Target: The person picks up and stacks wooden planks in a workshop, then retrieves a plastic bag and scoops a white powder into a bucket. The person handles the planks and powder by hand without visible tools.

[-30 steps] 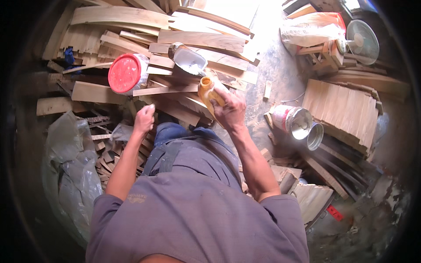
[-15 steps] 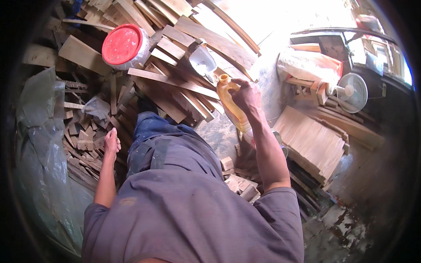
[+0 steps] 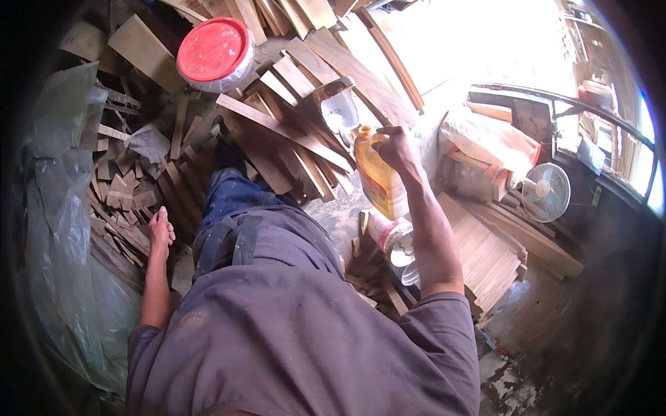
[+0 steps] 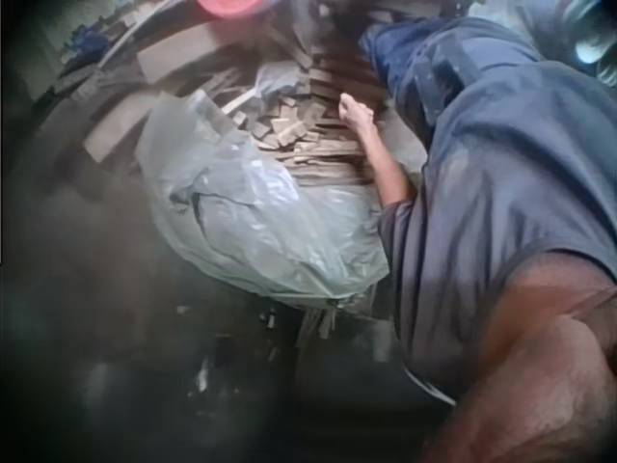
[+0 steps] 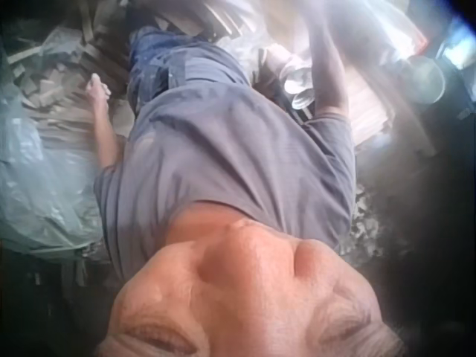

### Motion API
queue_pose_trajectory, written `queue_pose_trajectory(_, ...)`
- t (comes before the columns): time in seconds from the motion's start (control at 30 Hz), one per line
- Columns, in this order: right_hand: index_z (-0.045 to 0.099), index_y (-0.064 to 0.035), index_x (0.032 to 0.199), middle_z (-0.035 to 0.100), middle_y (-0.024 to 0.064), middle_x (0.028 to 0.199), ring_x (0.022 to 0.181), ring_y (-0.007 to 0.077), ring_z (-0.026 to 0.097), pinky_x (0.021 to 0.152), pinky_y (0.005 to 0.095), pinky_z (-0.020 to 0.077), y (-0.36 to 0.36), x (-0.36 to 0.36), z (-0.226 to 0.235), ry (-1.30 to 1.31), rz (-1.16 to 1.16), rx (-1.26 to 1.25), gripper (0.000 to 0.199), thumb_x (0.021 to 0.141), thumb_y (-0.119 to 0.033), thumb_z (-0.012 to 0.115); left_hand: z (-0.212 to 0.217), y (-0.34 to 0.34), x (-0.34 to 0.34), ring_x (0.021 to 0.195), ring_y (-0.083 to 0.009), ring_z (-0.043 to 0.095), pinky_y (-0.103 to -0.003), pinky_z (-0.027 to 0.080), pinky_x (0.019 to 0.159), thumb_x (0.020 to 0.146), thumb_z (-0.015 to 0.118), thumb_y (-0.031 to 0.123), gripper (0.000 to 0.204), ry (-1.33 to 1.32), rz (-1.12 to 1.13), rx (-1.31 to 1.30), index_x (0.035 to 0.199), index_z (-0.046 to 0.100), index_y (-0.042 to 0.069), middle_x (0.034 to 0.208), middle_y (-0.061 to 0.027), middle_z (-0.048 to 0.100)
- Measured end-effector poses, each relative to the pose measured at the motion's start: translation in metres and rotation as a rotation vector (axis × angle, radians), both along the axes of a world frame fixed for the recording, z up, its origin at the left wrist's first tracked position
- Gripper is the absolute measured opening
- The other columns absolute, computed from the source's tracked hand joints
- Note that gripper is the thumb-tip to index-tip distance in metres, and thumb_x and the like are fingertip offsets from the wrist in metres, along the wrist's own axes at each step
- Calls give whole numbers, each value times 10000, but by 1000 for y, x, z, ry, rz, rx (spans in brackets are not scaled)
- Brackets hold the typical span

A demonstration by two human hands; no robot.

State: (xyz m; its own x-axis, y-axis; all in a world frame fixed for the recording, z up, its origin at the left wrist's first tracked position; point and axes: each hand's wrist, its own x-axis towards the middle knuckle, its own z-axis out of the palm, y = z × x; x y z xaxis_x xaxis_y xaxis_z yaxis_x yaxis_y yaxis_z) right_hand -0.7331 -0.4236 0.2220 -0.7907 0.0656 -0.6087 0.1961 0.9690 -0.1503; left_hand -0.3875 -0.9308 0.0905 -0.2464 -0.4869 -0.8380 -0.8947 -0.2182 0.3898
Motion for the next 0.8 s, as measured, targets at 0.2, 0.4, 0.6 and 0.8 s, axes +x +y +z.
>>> queue_pose_trajectory(0.2,732,-57,1151,738,193,1041,888,255,727,829,352,560,4,-15,-18,51,125,-8,407,769,-182,798,5,12,1,405,-99,444,-260,334,364,1004,503,498,464,-23,13,-16,1173,613,80,604,7,490)
queue_pose_trajectory(0.4,750,-82,1121,742,184,1003,907,275,727,846,366,562,-2,-27,-17,-8,85,0,394,746,-183,814,5,19,-3,406,-107,451,-270,337,369,997,505,502,470,-29,7,-13,1149,615,71,603,6,487)
queue_pose_trajectory(0.6,724,-29,1149,734,205,1044,940,261,724,868,354,556,-7,-30,-15,-22,159,-1,414,762,-153,799,-2,18,-7,393,-104,438,-261,313,355,996,504,518,446,-39,-9,-7,1101,628,102,587,16,488)
queue_pose_trajectory(0.8,723,-24,1151,732,202,1060,917,265,724,861,357,559,-6,-29,-15,-10,133,-33,426,757,-161,805,-3,15,-17,396,-104,453,-270,327,361,981,506,521,460,-33,-27,-5,1084,623,89,592,15,479)
